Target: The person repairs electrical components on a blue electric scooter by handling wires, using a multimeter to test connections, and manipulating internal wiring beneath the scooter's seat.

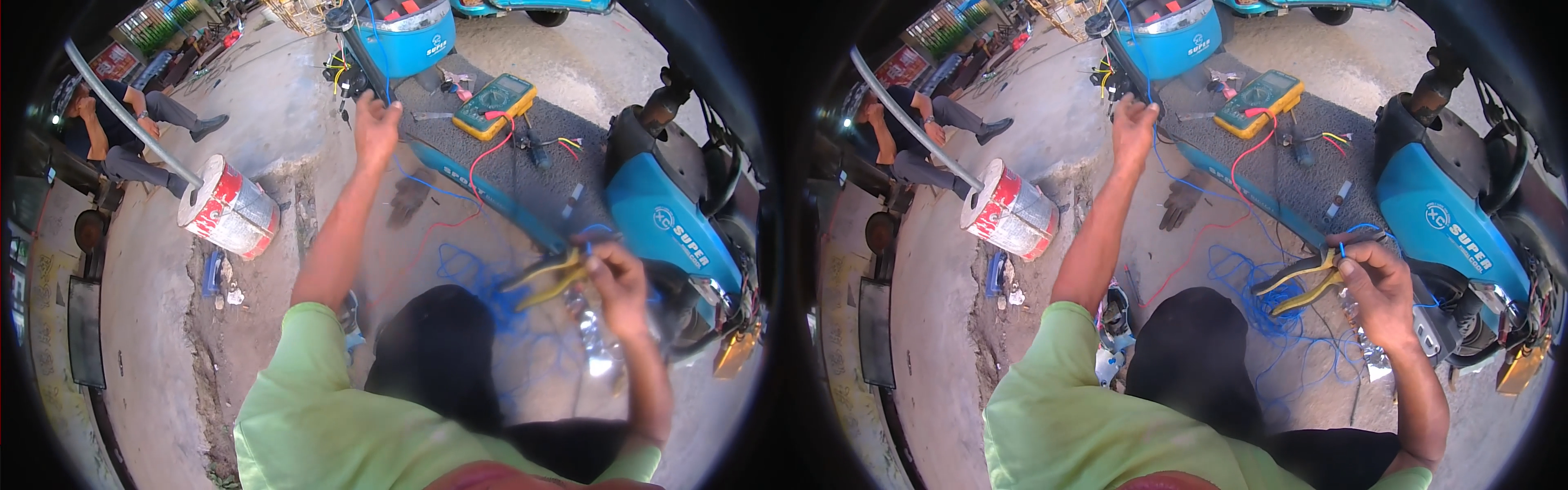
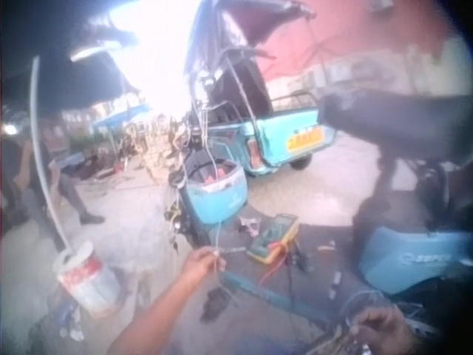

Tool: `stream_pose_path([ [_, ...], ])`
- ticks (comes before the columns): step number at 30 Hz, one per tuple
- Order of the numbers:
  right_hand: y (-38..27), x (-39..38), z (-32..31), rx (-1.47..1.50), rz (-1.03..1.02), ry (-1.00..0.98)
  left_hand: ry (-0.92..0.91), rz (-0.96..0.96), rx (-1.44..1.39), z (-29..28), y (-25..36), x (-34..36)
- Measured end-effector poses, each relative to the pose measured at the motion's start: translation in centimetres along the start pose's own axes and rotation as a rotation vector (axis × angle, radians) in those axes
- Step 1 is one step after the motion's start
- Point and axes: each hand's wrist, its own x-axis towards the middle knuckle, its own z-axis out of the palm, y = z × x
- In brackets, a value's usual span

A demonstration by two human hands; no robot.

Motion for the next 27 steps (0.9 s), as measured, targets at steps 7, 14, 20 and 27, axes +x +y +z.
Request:
stream_pose_path([
  [7, -0.2, -0.1, 0.4, -0.037, 0.021, -0.001, -0.530, -0.362, -0.212, -0.7, -0.1, 0.5],
  [14, 0.0, -0.2, 0.3, -0.142, 0.023, -0.026, -0.514, -0.315, -0.458, -5.3, 0.8, -1.3],
  [20, 0.7, 0.1, 0.1, -0.158, -0.004, -0.049, -0.344, -0.307, -0.468, -8.1, 0.7, 1.5],
  [27, 1.4, -0.2, 0.3, -0.164, 0.054, -0.033, -0.294, -0.277, -0.421, -7.2, 0.1, 6.5],
])
